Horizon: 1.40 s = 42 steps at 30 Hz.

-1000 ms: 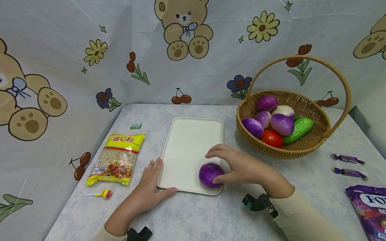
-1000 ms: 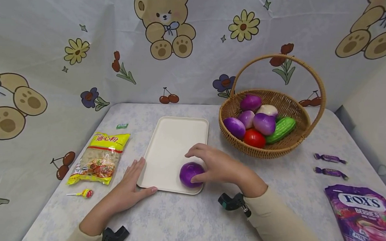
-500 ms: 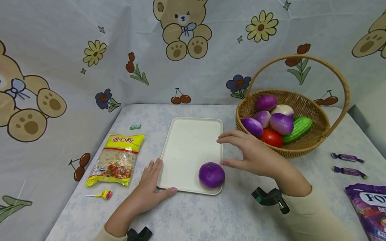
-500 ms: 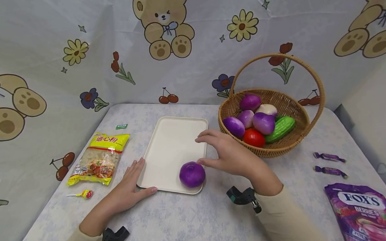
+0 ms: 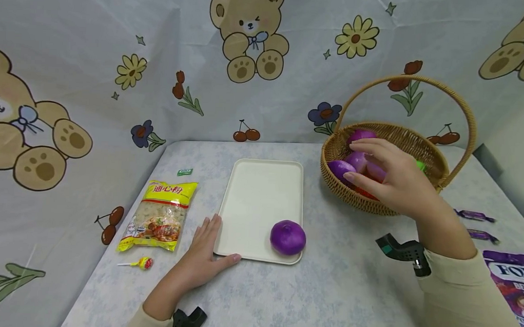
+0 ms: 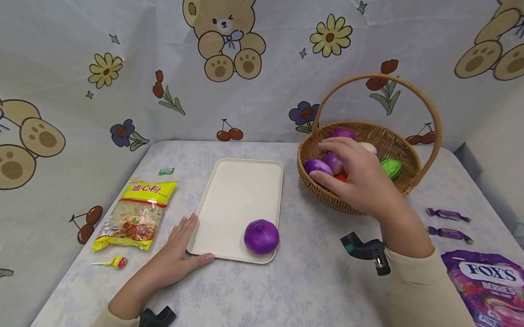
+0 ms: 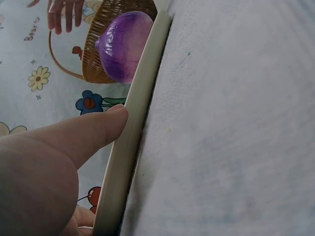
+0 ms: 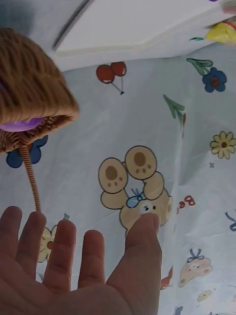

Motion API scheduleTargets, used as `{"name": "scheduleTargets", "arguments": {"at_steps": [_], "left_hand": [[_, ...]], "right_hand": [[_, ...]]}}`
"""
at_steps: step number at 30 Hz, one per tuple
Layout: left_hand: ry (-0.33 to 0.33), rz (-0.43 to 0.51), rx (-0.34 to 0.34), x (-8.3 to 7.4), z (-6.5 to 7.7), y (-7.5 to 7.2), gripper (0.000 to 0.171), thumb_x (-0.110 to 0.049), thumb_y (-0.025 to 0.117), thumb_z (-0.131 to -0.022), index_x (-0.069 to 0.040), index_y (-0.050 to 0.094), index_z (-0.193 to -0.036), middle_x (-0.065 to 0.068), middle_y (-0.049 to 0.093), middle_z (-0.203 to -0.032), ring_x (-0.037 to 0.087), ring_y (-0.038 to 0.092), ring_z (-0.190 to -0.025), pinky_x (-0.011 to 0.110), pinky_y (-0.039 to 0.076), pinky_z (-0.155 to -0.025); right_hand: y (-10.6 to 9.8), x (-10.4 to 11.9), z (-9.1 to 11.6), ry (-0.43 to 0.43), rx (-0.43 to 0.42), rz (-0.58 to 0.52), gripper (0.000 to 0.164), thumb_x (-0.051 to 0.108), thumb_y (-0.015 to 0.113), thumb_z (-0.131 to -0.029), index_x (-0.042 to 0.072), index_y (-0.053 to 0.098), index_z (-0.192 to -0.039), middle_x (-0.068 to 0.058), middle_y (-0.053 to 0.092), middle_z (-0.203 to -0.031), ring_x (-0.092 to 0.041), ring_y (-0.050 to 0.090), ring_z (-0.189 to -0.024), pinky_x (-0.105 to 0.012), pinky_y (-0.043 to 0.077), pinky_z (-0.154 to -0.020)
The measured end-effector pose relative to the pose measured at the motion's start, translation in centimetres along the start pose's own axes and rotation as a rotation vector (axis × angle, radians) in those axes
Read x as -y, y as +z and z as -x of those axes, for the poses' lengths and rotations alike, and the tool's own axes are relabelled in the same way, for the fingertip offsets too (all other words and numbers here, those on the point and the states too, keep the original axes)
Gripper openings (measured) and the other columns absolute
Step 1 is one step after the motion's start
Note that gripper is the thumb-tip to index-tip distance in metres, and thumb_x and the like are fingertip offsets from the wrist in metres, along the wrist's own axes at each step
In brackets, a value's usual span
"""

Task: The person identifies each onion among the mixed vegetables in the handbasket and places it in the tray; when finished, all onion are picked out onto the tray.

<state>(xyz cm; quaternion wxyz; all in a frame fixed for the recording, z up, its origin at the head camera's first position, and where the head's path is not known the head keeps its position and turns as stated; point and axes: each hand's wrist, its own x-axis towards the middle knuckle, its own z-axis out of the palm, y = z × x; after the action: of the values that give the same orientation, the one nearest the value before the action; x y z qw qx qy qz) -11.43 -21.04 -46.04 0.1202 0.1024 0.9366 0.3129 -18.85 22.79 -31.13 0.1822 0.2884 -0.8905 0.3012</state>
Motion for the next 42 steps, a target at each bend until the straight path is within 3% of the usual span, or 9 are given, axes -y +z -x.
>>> {"name": "scheduleTargets", "arguments": {"at_steps": [4,8,14,19,30,36,42], "left_hand": [[-0.006,0.007,0.000,0.0,0.0,0.0,0.124,-0.073,0.069,-0.089,-0.005,0.004,-0.169,0.008,-0.001,-0.175,0.025,-0.013,-0.158,0.049,-0.006,-0.126],[-0.008,0.001,-0.001,0.1,0.0,0.1,0.124,-0.074,0.069,-0.089,-0.006,0.004,-0.169,0.008,0.000,-0.175,0.025,-0.013,-0.158,0.049,-0.006,-0.126],[-0.005,0.002,-0.004,0.2,0.0,0.1,0.124,-0.073,0.070,-0.089,-0.006,0.004,-0.169,0.008,0.000,-0.175,0.025,-0.013,-0.158,0.049,-0.006,-0.126],[-0.016,0.010,-0.001,0.1,0.0,0.0,0.124,-0.073,0.070,-0.088,-0.006,0.004,-0.169,0.007,0.000,-0.175,0.024,-0.013,-0.158,0.050,-0.006,-0.126],[-0.030,0.009,0.003,-0.1,0.1,0.0,0.125,-0.073,0.071,-0.088,-0.006,0.004,-0.169,0.007,-0.001,-0.175,0.024,-0.014,-0.158,0.050,-0.006,-0.125],[-0.033,0.010,-0.001,-0.1,0.1,0.0,0.125,-0.073,0.071,-0.088,-0.007,0.004,-0.169,0.007,0.000,-0.175,0.024,-0.014,-0.158,0.050,-0.005,-0.126],[-0.022,0.011,-0.011,-0.2,0.1,0.1,0.124,-0.071,0.072,-0.088,-0.005,0.007,-0.169,0.009,0.001,-0.175,0.027,-0.012,-0.158,0.052,-0.004,-0.126]], "right_hand": [[-1.1,-1.4,-0.1,0.117,0.021,0.013,0.067,0.021,0.086,-0.090,0.007,0.058,-0.150,-0.016,0.052,-0.154,-0.042,0.046,-0.140,-0.072,0.051,-0.093],[-1.9,-2.9,0.0,0.210,0.046,0.019,0.073,0.028,0.083,-0.093,0.008,0.052,-0.155,-0.018,0.042,-0.161,-0.046,0.036,-0.146,-0.079,0.044,-0.093],[-2.5,-4.5,0.2,0.263,0.061,0.013,0.080,0.032,0.081,-0.094,0.007,0.044,-0.160,-0.019,0.034,-0.166,-0.047,0.026,-0.151,-0.081,0.026,-0.108],[-2.5,-5.0,0.5,0.291,0.076,0.009,0.082,0.032,0.082,-0.094,0.006,0.042,-0.161,-0.020,0.030,-0.168,-0.047,0.021,-0.153,-0.080,0.017,-0.113],[-1.8,-5.8,0.6,0.402,0.171,0.058,0.089,0.042,0.081,-0.094,0.006,0.038,-0.162,-0.027,0.030,-0.165,-0.053,0.023,-0.150,-0.083,0.037,-0.097],[-1.3,-6.8,1.0,0.436,0.222,0.076,0.093,0.046,0.079,-0.095,-0.003,0.034,-0.160,-0.034,0.032,-0.159,-0.058,0.030,-0.142,-0.079,0.041,-0.097],[-1.1,-7.7,1.2,0.485,0.272,0.082,0.098,0.054,0.074,-0.096,-0.005,0.030,-0.161,-0.037,0.030,-0.158,-0.060,0.028,-0.141,-0.079,0.038,-0.101]]}}
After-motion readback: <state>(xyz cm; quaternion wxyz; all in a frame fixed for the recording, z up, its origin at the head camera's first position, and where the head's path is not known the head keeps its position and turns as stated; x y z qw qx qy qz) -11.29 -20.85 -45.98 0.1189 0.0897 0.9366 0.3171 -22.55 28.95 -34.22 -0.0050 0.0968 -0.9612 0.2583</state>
